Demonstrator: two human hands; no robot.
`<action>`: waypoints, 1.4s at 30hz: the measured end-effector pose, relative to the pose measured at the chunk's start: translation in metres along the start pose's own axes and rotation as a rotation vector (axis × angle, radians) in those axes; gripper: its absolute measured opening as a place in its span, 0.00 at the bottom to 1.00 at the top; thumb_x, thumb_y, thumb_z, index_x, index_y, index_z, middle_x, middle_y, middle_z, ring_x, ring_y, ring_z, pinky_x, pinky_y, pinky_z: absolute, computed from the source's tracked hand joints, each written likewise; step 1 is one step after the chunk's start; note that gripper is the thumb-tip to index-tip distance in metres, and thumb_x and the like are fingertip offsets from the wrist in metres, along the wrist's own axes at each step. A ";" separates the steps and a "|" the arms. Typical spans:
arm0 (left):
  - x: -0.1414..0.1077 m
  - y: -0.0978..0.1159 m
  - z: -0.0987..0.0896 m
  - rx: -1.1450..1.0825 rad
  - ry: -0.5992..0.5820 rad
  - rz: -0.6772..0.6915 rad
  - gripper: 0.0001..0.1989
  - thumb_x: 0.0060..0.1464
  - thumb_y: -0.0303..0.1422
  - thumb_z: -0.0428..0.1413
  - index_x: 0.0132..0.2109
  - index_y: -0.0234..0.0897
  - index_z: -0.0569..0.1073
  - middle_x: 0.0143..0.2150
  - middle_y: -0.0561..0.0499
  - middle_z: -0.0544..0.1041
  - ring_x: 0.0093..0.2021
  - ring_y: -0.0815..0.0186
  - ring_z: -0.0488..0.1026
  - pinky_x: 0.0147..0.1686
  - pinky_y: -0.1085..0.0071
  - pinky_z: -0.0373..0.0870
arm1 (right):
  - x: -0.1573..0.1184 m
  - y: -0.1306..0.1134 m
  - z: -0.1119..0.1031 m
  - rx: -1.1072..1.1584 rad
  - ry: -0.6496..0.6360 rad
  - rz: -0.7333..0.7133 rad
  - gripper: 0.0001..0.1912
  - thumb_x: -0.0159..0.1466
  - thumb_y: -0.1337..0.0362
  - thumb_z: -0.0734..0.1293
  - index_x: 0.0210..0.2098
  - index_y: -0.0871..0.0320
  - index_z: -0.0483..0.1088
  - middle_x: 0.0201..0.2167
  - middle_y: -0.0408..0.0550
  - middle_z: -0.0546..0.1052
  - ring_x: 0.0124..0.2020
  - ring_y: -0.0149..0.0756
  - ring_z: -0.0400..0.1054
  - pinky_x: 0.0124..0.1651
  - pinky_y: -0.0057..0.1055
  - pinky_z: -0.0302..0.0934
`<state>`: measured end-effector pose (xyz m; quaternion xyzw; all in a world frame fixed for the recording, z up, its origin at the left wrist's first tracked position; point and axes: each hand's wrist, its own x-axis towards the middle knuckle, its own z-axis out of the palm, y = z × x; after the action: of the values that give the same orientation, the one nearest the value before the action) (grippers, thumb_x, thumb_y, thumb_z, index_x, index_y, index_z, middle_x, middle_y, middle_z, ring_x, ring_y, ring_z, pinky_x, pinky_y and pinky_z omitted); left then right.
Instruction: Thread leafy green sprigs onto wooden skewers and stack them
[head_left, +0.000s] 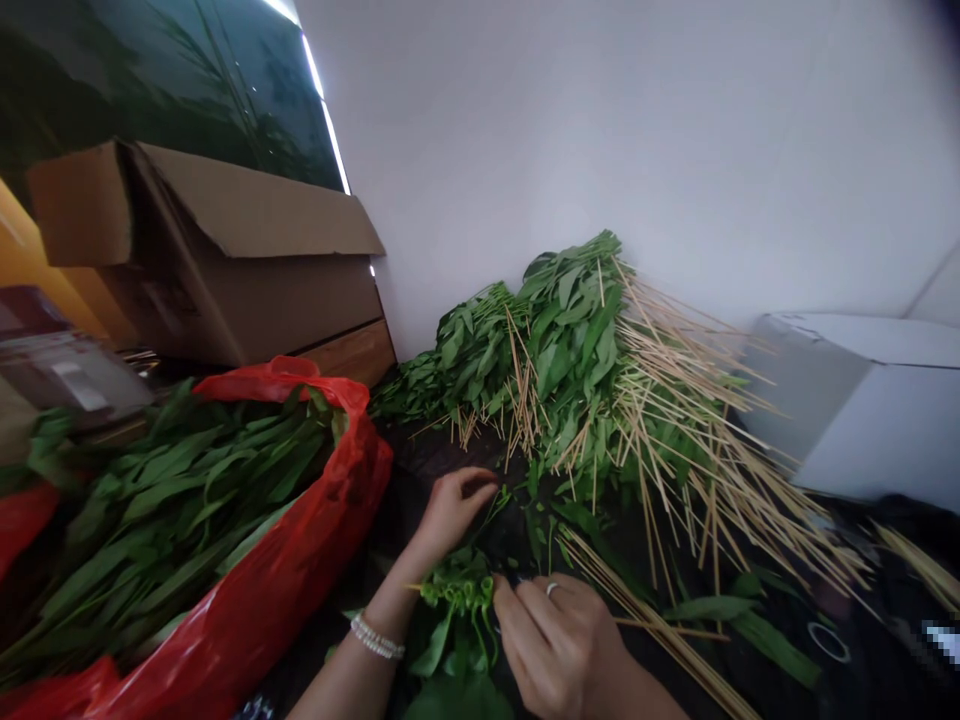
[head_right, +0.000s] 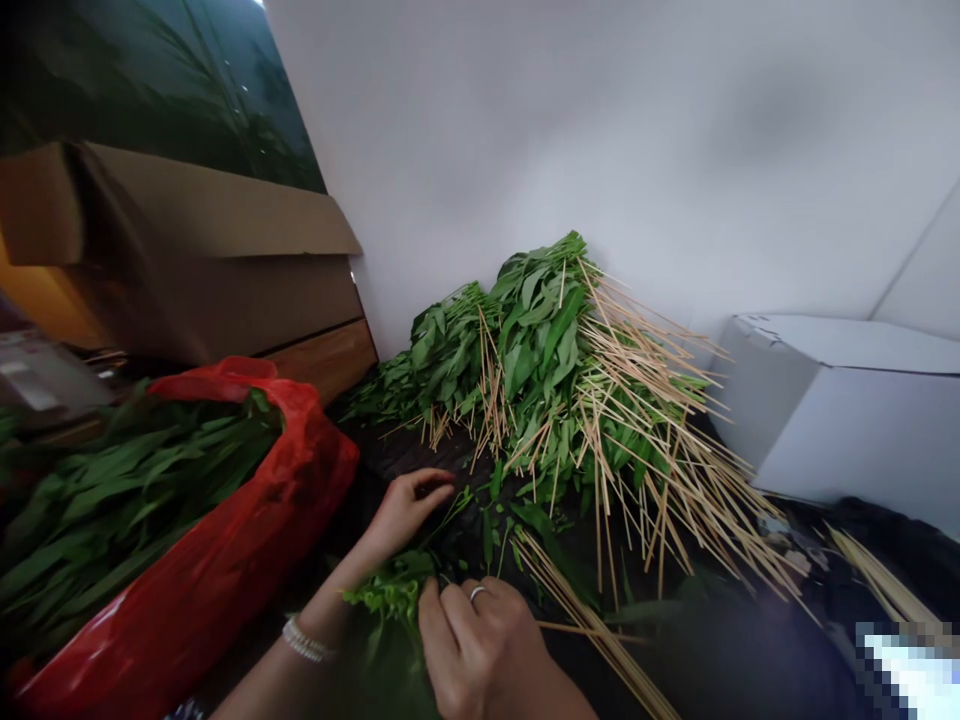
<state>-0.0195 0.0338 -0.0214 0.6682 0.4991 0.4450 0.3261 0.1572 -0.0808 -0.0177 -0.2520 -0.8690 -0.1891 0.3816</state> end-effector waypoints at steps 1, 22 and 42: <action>0.000 -0.002 0.003 0.095 -0.020 0.036 0.12 0.47 0.38 0.64 0.39 0.38 0.81 0.39 0.47 0.81 0.41 0.58 0.75 0.42 0.68 0.66 | 0.000 0.001 0.000 -0.002 0.002 -0.001 0.16 0.63 0.72 0.57 0.45 0.70 0.71 0.24 0.48 0.71 0.22 0.34 0.63 0.26 0.32 0.54; 0.004 0.002 -0.010 -0.031 0.226 0.015 0.05 0.47 0.31 0.60 0.32 0.36 0.79 0.36 0.48 0.79 0.40 0.61 0.74 0.42 0.69 0.66 | -0.003 0.013 0.003 -0.033 0.021 0.289 0.12 0.66 0.73 0.57 0.41 0.61 0.71 0.23 0.43 0.70 0.22 0.34 0.65 0.27 0.33 0.50; -0.009 0.019 -0.007 -0.857 0.028 -0.350 0.20 0.37 0.36 0.72 0.37 0.33 0.75 0.34 0.49 0.80 0.31 0.71 0.75 0.33 0.77 0.69 | -0.010 0.035 0.007 -0.028 -0.095 0.684 0.15 0.68 0.66 0.54 0.35 0.57 0.72 0.30 0.45 0.78 0.29 0.34 0.74 0.30 0.28 0.55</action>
<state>-0.0199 0.0201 -0.0044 0.3730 0.3798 0.5583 0.6363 0.1799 -0.0524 -0.0251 -0.5424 -0.7484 -0.0503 0.3783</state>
